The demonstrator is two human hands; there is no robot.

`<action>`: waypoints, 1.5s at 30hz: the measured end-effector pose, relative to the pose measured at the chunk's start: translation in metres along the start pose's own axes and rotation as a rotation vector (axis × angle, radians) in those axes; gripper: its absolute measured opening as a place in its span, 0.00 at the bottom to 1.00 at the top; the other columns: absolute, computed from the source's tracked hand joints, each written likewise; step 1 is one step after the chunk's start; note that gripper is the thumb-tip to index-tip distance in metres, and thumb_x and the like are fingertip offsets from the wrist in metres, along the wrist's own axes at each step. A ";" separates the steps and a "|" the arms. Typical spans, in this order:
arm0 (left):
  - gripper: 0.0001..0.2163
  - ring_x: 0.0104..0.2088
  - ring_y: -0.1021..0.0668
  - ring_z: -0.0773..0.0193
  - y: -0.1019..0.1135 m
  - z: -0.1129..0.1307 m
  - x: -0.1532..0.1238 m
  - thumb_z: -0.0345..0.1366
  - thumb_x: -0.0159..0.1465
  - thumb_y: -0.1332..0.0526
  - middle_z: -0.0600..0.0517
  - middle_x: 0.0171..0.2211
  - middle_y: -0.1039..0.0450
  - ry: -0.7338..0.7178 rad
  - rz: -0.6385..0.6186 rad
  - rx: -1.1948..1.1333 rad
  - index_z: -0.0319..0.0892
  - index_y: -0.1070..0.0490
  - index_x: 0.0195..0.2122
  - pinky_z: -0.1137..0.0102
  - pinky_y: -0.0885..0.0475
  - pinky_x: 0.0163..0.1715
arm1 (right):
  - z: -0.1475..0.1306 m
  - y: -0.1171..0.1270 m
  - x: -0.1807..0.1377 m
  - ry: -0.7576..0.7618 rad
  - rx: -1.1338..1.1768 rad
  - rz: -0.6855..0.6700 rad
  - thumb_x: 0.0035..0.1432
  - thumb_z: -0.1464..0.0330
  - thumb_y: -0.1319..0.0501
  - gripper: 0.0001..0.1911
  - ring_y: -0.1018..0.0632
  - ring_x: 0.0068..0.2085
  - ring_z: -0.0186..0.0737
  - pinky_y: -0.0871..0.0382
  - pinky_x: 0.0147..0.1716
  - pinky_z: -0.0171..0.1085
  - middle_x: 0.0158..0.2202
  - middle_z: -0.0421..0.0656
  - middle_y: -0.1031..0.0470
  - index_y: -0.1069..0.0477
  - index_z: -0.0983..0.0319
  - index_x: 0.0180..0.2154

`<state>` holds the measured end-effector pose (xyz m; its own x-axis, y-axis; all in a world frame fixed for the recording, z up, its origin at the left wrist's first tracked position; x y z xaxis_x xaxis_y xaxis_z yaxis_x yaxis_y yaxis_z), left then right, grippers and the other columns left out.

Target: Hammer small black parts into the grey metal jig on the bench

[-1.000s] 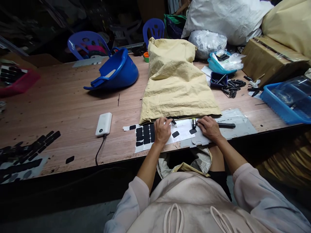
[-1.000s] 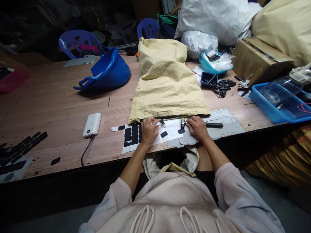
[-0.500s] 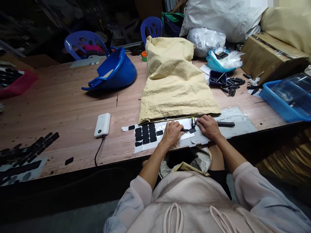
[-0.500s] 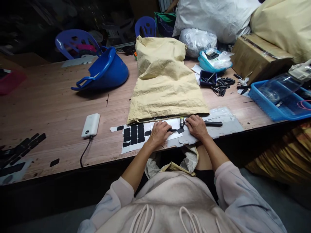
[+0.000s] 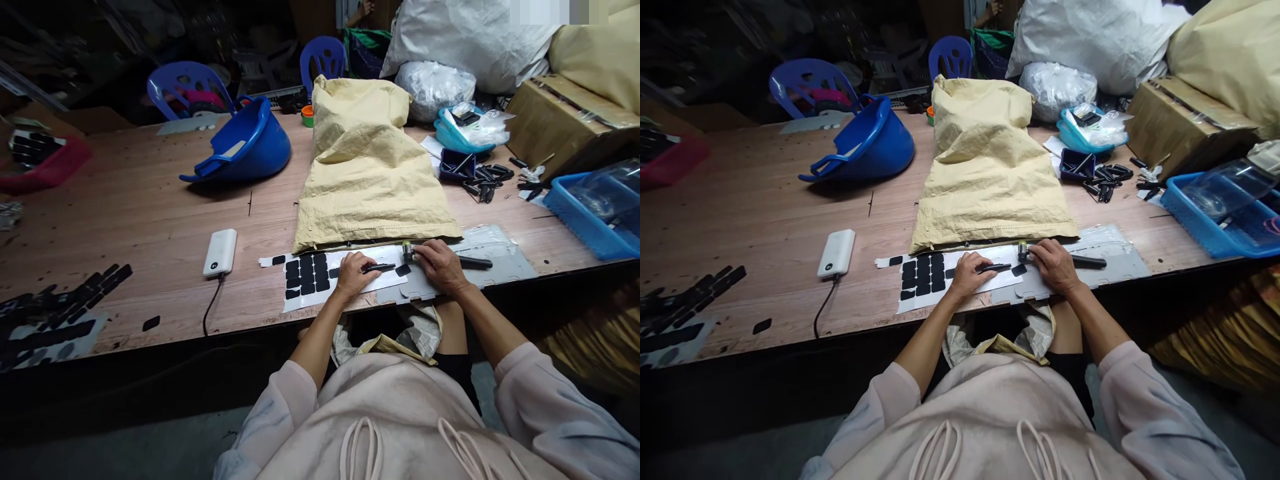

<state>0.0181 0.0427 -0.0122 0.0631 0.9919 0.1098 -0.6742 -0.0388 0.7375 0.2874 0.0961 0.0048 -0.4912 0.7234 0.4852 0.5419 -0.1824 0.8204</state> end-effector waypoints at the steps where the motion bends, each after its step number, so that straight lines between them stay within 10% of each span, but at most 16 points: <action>1: 0.07 0.42 0.25 0.55 0.000 0.000 0.000 0.37 0.60 0.25 0.51 0.36 0.21 0.006 -0.003 -0.002 0.47 0.16 0.39 0.60 0.31 0.48 | -0.005 0.002 0.002 -0.008 0.021 0.015 0.73 0.62 0.45 0.15 0.24 0.45 0.49 0.27 0.46 0.47 0.41 0.48 0.22 0.22 0.55 0.51; 18: 0.05 0.44 0.26 0.56 -0.002 0.000 0.000 0.42 0.64 0.27 0.51 0.36 0.22 0.016 -0.001 0.007 0.50 0.15 0.39 0.60 0.33 0.48 | -0.076 -0.017 0.004 0.110 0.090 -0.040 0.73 0.66 0.45 0.18 0.23 0.41 0.44 0.25 0.42 0.41 0.39 0.46 0.21 0.23 0.53 0.58; 32: 0.07 0.44 0.25 0.55 -0.005 -0.001 0.000 0.38 0.60 0.25 0.51 0.37 0.21 0.014 0.021 -0.006 0.51 0.14 0.40 0.60 0.31 0.48 | -0.059 -0.015 -0.005 0.065 0.078 0.004 0.72 0.66 0.43 0.16 0.22 0.42 0.43 0.26 0.42 0.39 0.40 0.46 0.21 0.22 0.54 0.55; 45: 0.06 0.44 0.25 0.54 -0.004 -0.002 0.000 0.38 0.61 0.26 0.51 0.37 0.22 0.001 0.005 0.004 0.50 0.15 0.40 0.59 0.30 0.49 | 0.019 -0.007 0.002 0.049 -0.067 -0.041 0.72 0.63 0.43 0.13 0.24 0.42 0.47 0.30 0.43 0.44 0.39 0.47 0.21 0.20 0.56 0.47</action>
<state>0.0189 0.0431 -0.0163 0.0592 0.9919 0.1126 -0.6713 -0.0439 0.7399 0.2953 0.1113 -0.0052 -0.5452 0.6982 0.4640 0.4750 -0.1988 0.8573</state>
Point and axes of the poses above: each hand's wrist, its own x-axis towards the middle knuckle, its own y-axis out of the back of the hand, z = x × y, the point moved 1 cm from there along x, towards the middle knuckle
